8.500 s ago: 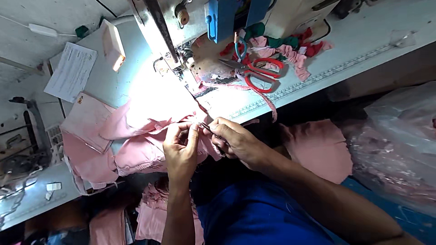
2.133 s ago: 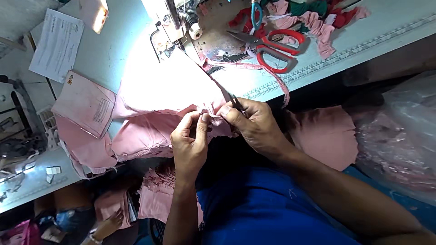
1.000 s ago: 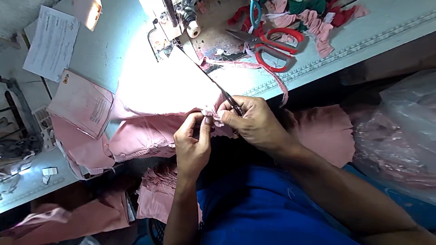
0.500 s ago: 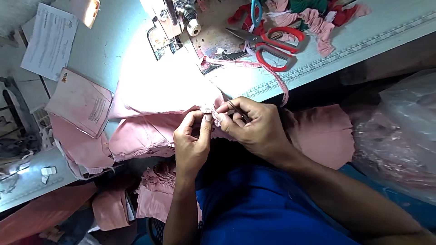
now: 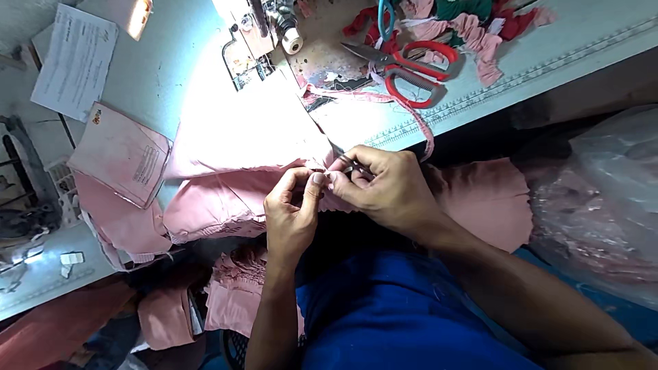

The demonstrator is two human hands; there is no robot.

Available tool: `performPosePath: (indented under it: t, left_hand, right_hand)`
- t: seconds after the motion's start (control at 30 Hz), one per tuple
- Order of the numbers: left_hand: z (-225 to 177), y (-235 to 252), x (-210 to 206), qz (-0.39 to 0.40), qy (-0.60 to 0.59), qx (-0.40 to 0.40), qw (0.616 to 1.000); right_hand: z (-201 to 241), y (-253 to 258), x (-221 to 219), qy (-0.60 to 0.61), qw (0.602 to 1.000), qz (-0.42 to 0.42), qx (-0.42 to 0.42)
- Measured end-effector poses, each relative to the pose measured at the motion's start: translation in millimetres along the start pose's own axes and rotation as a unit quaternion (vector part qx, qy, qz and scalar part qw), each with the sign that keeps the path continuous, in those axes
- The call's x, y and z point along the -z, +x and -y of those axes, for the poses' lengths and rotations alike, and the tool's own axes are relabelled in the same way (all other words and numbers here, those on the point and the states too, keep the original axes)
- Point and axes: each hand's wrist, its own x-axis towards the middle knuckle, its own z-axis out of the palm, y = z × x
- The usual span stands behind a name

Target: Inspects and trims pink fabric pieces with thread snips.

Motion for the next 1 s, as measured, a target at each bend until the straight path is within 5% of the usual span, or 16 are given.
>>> performPosePath:
  t: [0.07,0.13,0.2,0.27,0.37,0.47,0.63,0.67,0.83,0.93,1.0]
  left_hand:
    - [1,0,-3,0.004,-0.02,-0.008,1.0]
    - [1,1,-4,0.009,-0.056,-0.004,0.998]
    - [1,2,-3,0.015,-0.094,0.007,0.995]
    - [1,2,-1,0.016,-0.123,0.014,0.992]
    - [3,2,0,0.006,-0.168,0.024,0.985]
    - [2,2,-1,0.005,-0.203,0.04,0.978]
    - [4,2,-5,0.004,-0.319,0.087,0.944]
    - [5,2,-5,0.001,-0.323,0.086,0.942]
    - [2,2,-1,-0.007,-0.204,0.069,0.976]
    - [-2,6,-3,-0.021,-0.144,0.11,0.983]
    - [0,6,-5,-0.018,-0.151,0.085,0.985]
  right_hand:
    - [-1,3,-4,0.19,0.977,0.017,-0.099]
    - [0,4,-9,0.361,0.912,0.022,-0.194]
    - [2,4,-12,0.42,0.877,0.025,-0.231]
    - [3,3,-11,0.403,0.889,0.033,-0.216]
    - [3,0,-9,0.272,0.956,0.018,-0.109]
    - [-1,-1,-10,0.27,0.959,0.015,-0.088]
    - [10,0,-16,0.539,0.781,0.053,-0.312]
    - [10,0,-17,0.534,0.788,0.051,-0.303]
    - [-2,-1,-9,0.275,0.956,0.029,-0.094]
    - [-3,-3,-9,0.177,0.983,0.014,-0.05]
    - [-5,-4,-11,0.214,0.974,0.012,-0.073]
